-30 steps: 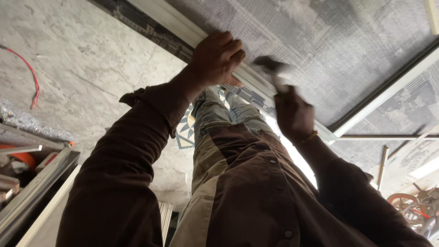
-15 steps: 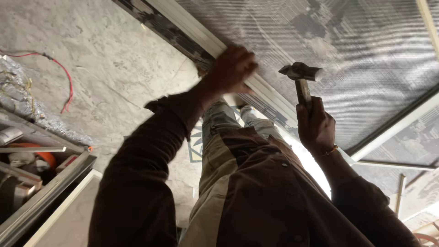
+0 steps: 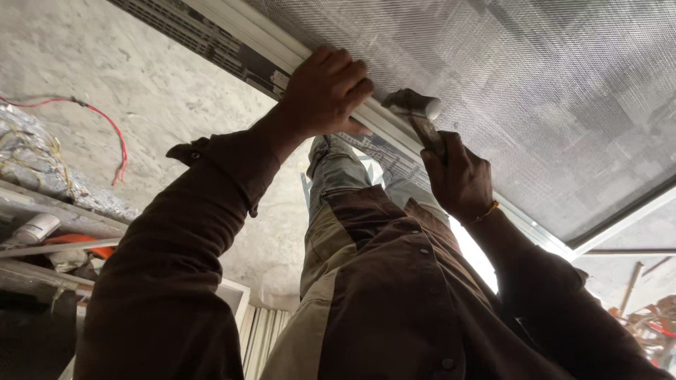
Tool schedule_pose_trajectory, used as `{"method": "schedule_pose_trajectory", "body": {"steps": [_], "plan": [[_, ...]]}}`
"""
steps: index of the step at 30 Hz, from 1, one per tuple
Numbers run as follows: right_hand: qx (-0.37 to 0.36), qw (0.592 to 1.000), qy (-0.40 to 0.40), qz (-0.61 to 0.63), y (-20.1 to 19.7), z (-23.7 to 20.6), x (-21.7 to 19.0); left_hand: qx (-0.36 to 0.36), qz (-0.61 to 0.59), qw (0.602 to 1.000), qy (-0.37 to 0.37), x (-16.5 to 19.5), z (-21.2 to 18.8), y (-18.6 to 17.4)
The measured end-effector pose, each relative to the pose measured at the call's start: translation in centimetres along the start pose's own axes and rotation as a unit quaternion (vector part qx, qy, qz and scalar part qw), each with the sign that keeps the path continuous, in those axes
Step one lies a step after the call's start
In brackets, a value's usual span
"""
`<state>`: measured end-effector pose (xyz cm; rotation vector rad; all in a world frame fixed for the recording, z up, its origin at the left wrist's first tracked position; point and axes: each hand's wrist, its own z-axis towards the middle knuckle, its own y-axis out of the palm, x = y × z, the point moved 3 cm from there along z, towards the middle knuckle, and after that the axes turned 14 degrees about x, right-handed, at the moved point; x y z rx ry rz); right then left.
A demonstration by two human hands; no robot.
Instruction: The person fits a mesh screen over a rectangular window frame lying on the floor, then presses thin wooden beading strips along the frame edges and hammers them in place to secure the mesh, working around the frame and repositioning strips by hand.
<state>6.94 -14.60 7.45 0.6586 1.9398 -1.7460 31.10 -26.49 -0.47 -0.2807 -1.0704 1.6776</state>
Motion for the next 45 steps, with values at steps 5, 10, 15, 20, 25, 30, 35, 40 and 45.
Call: {"method": "schedule_pose_trajectory", "body": {"steps": [5,10,15,20,25,30,35,40,45], "plan": [[-0.046,0.997,0.004,-0.061,0.3,0.3,0.7,0.000,-0.010,1.000,0.003,-0.5,-0.3,-0.1],[0.058,0.998,-0.003,0.022,-0.7,-0.4,1.0,0.005,-0.009,1.000,0.002,-0.1,-0.4,0.0],[-0.054,0.991,-0.002,-0.119,-0.1,-0.1,1.0,-0.013,-0.017,1.000,-0.014,-0.2,-0.1,-0.3],[0.040,0.999,0.033,0.004,-1.3,0.7,-0.1,-0.020,-0.011,1.000,-0.007,-0.2,0.4,-0.3],[-0.059,0.990,0.024,-0.129,-0.1,1.0,0.1,-0.003,-0.017,1.000,-0.012,-0.4,0.2,0.1],[0.014,0.998,0.051,-0.042,-1.7,2.2,-0.3,-0.035,-0.032,0.999,-0.014,-0.1,-0.2,0.8],[-0.004,0.996,0.074,-0.048,-1.4,4.6,-3.0,-0.010,-0.049,0.998,-0.034,-4.1,-0.4,-1.2],[-0.050,0.997,0.038,-0.044,2.1,8.5,-6.8,0.000,0.050,0.998,-0.024,-15.5,-3.8,-9.5],[-0.082,0.995,-0.047,-0.029,6.7,15.2,-11.9,-0.081,0.095,0.992,-0.013,-21.9,-5.9,-13.0]]}}
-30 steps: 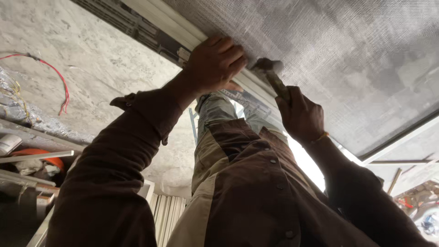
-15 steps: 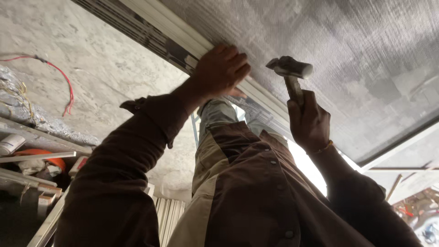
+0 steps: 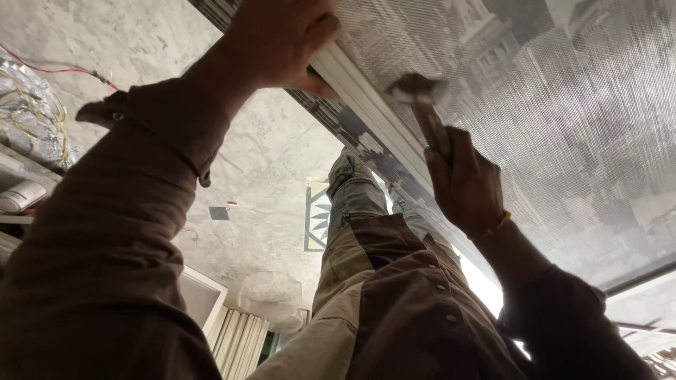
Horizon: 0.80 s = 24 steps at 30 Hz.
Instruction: The person fits a mesh screen over a rectangular window frame lying on the floor, then presses thin wooden beading strips along the frame edges and hammers them in place to secure the mesh, working around the frame and repositioning strips by hand.
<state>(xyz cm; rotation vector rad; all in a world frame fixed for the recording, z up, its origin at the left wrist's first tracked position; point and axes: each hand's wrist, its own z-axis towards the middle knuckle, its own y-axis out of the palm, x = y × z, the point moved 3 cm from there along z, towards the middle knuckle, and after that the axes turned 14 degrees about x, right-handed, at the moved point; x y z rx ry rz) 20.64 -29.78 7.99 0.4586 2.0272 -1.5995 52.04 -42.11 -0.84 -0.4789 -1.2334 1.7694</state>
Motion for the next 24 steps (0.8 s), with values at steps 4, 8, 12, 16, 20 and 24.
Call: {"method": "schedule_pose_trajectory", "body": {"steps": [4,8,12,16,20,24], "plan": [[-0.029,1.000,-0.001,-0.006,2.8,4.2,-2.0,0.060,0.056,0.996,0.047,-1.2,0.3,-0.3],[-0.012,0.999,-0.043,-0.025,4.4,6.0,-3.6,0.079,0.038,0.995,0.054,-2.2,0.2,-0.5],[-0.033,0.998,0.005,-0.046,3.9,6.4,-4.4,0.071,0.046,0.995,0.057,-2.5,-0.3,-0.2],[0.079,0.995,-0.042,0.045,2.9,5.9,-5.1,0.056,0.057,0.995,0.052,-2.5,-0.4,0.2],[-0.002,1.000,-0.002,-0.019,4.1,5.5,-4.0,0.077,0.036,0.995,0.052,-2.7,-0.3,-0.1],[0.043,0.997,-0.036,-0.054,3.6,5.7,-4.0,0.078,0.030,0.995,0.052,-2.8,-0.2,-0.2]]}}
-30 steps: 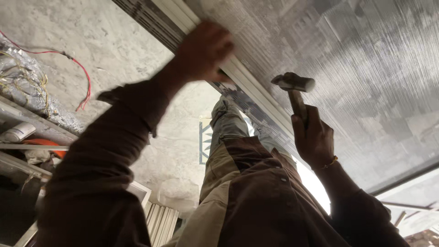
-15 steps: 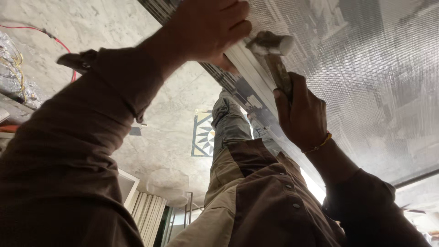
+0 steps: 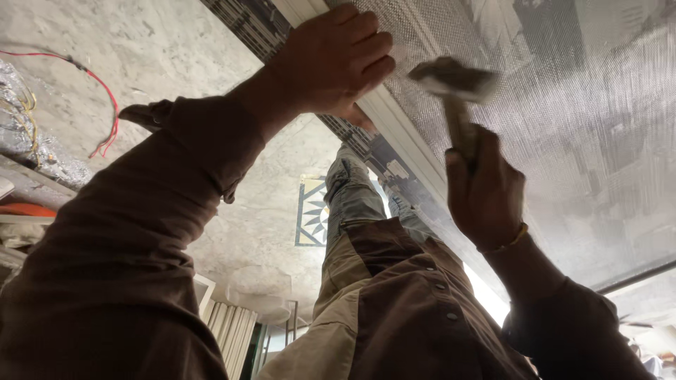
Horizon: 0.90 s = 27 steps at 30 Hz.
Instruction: The person fits a mesh screen over a rectangular window frame lying on the floor, then presses thin wooden beading strips along the frame edges and hammers them in place to secure the mesh, working around the frame and repositioning strips by hand.
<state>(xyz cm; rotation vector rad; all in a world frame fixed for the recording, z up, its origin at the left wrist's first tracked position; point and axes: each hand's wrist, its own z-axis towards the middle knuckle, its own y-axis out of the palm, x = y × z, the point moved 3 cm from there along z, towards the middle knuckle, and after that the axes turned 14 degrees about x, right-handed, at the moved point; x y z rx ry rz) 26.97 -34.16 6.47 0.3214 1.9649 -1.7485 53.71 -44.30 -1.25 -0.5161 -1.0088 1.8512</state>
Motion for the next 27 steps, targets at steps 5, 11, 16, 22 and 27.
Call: {"method": "schedule_pose_trajectory", "body": {"steps": [5,11,16,22,27], "plan": [[-0.031,0.998,0.039,0.027,0.6,0.0,-0.8,-0.005,-0.030,1.000,-0.010,-0.2,0.1,0.2],[0.002,0.999,0.051,0.010,-1.4,-1.2,1.2,-0.002,-0.047,0.999,-0.025,0.1,0.6,0.0],[-0.013,0.973,0.200,0.113,-5.3,-4.8,3.0,-0.008,-0.055,0.997,-0.046,0.7,1.9,-1.3],[-0.036,0.917,0.379,0.122,-9.1,-13.9,5.8,0.016,-0.134,0.987,-0.088,3.9,3.4,-2.6],[-0.031,0.836,0.513,0.193,-11.1,-22.0,8.5,0.003,-0.119,0.985,-0.127,14.7,6.5,-0.7]]}}
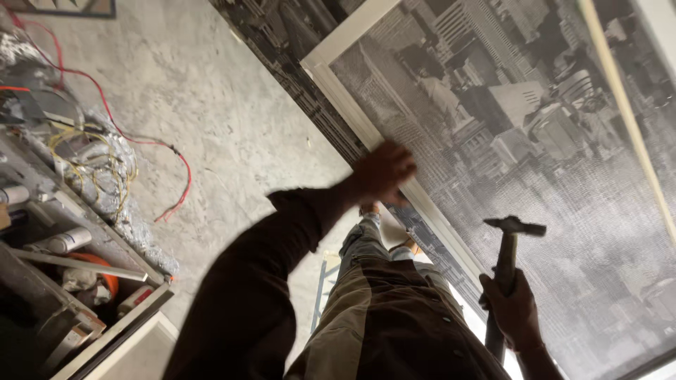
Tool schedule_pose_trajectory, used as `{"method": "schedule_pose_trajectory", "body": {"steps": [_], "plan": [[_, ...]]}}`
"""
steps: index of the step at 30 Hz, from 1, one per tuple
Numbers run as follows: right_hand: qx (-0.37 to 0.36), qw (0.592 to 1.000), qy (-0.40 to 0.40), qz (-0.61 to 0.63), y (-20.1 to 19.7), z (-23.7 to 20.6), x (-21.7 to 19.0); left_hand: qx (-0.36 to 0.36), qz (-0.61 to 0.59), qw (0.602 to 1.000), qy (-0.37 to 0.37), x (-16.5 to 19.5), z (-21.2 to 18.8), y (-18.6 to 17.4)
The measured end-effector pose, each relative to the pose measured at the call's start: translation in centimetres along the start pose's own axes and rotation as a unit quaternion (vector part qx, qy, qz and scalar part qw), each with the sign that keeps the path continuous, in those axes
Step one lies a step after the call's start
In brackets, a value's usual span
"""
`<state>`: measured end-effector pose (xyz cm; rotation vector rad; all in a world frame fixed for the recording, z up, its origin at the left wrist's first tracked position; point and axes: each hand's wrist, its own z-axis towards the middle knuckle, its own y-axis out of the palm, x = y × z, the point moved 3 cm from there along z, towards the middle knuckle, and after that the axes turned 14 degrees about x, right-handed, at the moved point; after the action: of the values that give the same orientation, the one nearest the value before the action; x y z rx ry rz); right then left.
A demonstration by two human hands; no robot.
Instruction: The person fits a mesh screen over a rectangular window frame lying on the floor, then presses thin wooden beading strips along the frame edges and hammers them in place to secure the mesh, working around the frame and repositioning strips by hand.
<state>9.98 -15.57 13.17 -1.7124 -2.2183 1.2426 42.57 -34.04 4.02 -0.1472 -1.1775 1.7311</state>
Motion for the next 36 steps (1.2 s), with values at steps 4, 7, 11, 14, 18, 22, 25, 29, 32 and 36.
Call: {"method": "schedule_pose_trajectory", "body": {"steps": [4,7,11,14,18,22,25,29,32,36], "plan": [[-0.002,0.999,-0.012,0.038,-3.1,-0.7,4.0,-0.052,-0.036,0.997,-0.047,10.3,1.0,4.6],[0.001,1.000,-0.003,0.011,-5.7,-0.4,7.4,-0.063,-0.032,0.996,-0.051,16.6,1.8,7.9],[0.000,0.998,-0.015,0.056,-11.0,0.3,13.1,-0.038,-0.071,0.996,-0.035,21.4,2.6,12.7],[0.069,0.990,-0.023,0.123,-18.4,1.0,17.9,-0.032,-0.110,0.993,-0.039,22.5,2.7,15.2],[0.189,0.960,0.006,0.206,-27.4,0.8,25.6,0.012,-0.057,0.998,-0.008,23.6,2.8,16.2],[0.292,0.935,0.065,0.192,-33.3,0.0,37.0,-0.051,-0.020,0.998,-0.015,26.2,3.6,16.6],[0.337,0.903,0.067,0.259,-37.4,2.9,46.5,-0.058,0.031,0.997,-0.028,29.1,4.7,17.2],[0.350,0.908,0.037,0.230,-44.9,9.1,57.4,0.010,0.100,0.994,-0.044,36.0,5.4,18.2],[0.389,0.921,-0.035,0.007,-49.6,12.9,61.0,0.059,0.122,0.988,-0.078,43.4,5.7,20.1],[0.376,0.926,-0.007,-0.018,-51.7,16.1,63.3,0.097,0.098,0.974,-0.178,53.6,4.2,22.5]]}}
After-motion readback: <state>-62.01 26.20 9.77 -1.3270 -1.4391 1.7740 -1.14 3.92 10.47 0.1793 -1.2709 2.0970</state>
